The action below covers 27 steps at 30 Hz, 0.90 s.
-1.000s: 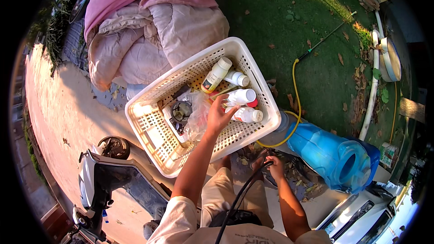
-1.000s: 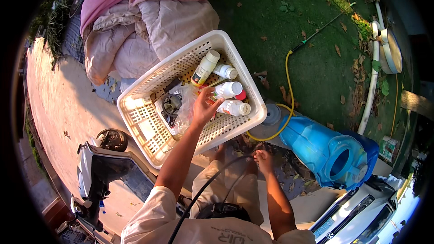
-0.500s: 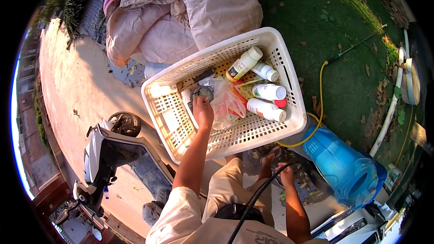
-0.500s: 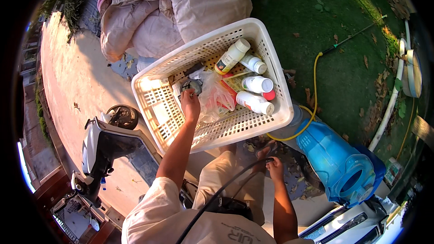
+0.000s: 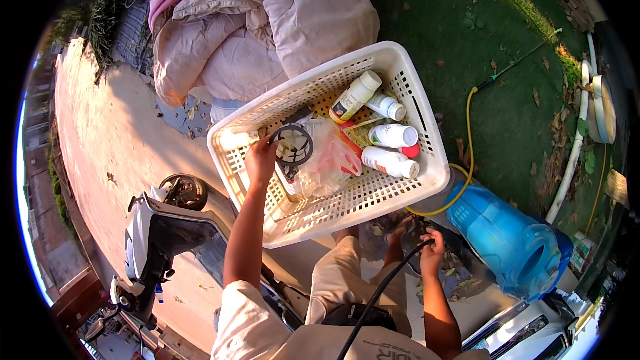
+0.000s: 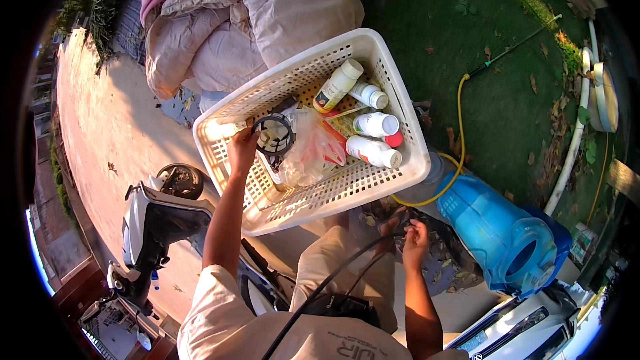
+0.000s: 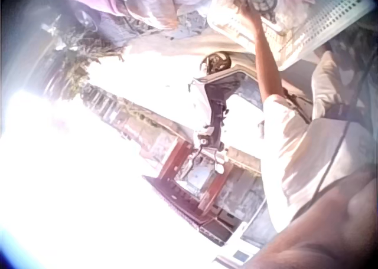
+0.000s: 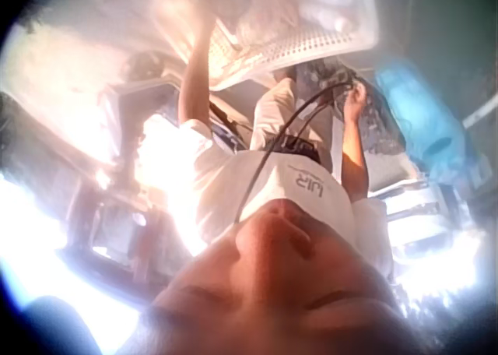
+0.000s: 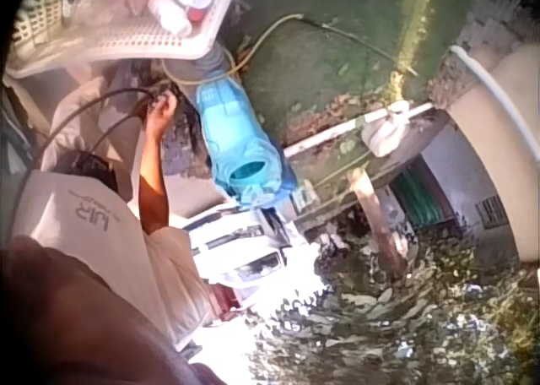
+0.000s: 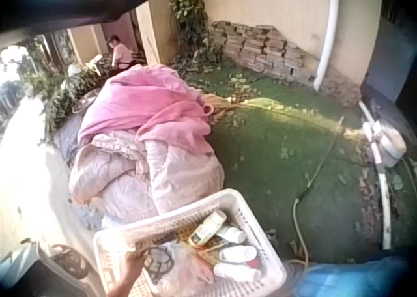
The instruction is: The person prepares an agricultural mixture by measuring and pouring liquids from several bottles into a blue backpack sprayer.
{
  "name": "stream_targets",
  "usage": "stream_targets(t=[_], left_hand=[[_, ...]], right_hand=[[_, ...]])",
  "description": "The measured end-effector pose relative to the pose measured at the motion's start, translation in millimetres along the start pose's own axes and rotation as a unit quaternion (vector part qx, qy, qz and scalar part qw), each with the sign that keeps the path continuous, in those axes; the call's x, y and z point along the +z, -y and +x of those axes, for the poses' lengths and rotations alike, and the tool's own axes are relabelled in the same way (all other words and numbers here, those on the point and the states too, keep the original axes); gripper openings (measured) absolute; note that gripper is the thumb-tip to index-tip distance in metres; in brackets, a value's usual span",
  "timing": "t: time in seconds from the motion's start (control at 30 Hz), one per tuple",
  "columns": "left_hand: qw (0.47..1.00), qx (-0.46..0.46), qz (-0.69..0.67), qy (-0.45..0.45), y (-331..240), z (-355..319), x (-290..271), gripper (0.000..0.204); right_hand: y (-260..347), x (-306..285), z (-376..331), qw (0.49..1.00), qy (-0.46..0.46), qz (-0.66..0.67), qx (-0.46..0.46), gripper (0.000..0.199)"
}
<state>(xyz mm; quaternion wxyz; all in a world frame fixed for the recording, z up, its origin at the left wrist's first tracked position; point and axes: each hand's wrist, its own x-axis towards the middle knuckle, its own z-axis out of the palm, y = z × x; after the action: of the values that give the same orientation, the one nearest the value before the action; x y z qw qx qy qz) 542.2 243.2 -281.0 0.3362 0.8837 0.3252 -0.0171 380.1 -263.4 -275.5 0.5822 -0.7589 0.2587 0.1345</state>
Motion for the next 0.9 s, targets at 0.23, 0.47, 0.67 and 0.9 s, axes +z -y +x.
stream_targets(t=[0.23,0.47,0.67,0.9], left_hand=[[0.98,0.075,-0.186,0.005,-51,-50,-29,0.024],[0.859,0.006,-0.488,0.157,-105,-72,8,0.028],[0.852,-0.054,-0.488,0.18,-82,-68,30,0.059],[0.906,-0.134,-0.386,0.107,-23,-80,24,0.039]], right_hand=[[205,93,53,0.969,0.139,0.102,-0.177,0.025],[257,154,91,0.903,0.382,-0.058,-0.189,0.103],[258,151,72,0.673,0.047,-0.411,-0.613,0.068],[256,129,86,0.725,-0.011,-0.363,-0.585,0.067]])
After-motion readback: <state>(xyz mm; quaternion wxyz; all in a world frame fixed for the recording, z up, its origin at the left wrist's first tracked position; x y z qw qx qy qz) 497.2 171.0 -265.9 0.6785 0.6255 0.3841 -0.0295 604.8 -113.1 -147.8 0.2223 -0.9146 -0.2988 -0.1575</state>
